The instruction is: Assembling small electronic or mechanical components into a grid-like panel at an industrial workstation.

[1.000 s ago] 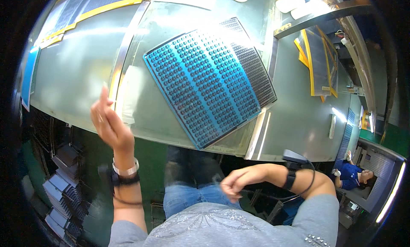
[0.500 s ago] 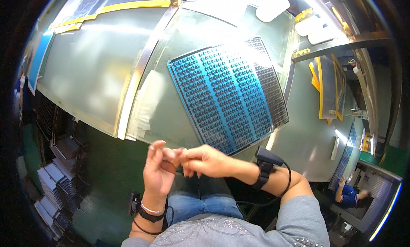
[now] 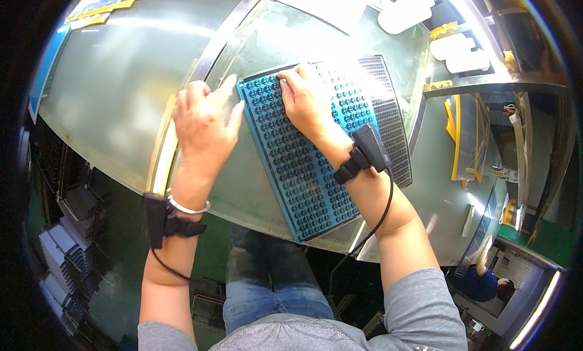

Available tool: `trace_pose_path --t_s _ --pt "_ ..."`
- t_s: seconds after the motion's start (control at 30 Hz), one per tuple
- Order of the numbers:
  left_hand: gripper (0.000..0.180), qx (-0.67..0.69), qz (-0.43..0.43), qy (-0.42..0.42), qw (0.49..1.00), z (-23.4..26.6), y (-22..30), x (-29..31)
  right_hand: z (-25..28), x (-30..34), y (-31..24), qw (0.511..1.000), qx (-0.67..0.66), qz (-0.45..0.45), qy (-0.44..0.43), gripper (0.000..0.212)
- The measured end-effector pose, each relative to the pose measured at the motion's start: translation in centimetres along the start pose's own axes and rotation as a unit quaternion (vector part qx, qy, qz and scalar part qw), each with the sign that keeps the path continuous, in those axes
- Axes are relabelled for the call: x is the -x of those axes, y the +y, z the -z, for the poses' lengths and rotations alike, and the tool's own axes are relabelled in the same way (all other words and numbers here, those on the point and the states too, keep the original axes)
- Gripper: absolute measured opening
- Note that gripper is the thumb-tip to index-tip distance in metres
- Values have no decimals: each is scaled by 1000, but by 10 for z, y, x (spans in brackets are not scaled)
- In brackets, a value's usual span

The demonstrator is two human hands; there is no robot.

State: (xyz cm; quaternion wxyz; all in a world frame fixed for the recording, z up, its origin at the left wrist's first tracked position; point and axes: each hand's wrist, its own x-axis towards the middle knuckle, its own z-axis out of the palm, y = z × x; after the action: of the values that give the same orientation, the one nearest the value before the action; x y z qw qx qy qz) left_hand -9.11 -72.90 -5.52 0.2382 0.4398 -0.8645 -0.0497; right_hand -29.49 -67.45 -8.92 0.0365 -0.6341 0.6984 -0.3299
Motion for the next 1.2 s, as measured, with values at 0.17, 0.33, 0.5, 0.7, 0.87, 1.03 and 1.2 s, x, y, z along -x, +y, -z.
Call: trace_pose_path --t_s 0.17,0.33,0.5,0.7,0.87,1.03,1.2 --pt "35 33 6 -19 999 -41 9 9 -4 5 -2 996 62 61 25 19" --pt "38 33 -6 27 999 -54 5 15 -5 4 1 994 77 77 -13 23" --pt "42 39 4 2 999 -48 7 13 -7 2 2 991 100 82 -31 28" --pt "49 33 5 2 999 -46 9 13 -9 3 3 993 83 80 -35 30" --pt "51 26 12 -2 1000 -48 10 13 -1 -2 7 993 26 66 -99 24" --pt "52 20 14 2 1000 -48 10 13 20 -9 9 990 -103 -44 -88 10" --pt "56 25 10 -2 1000 -48 10 14 18 -14 0 974 100 129 -156 14"
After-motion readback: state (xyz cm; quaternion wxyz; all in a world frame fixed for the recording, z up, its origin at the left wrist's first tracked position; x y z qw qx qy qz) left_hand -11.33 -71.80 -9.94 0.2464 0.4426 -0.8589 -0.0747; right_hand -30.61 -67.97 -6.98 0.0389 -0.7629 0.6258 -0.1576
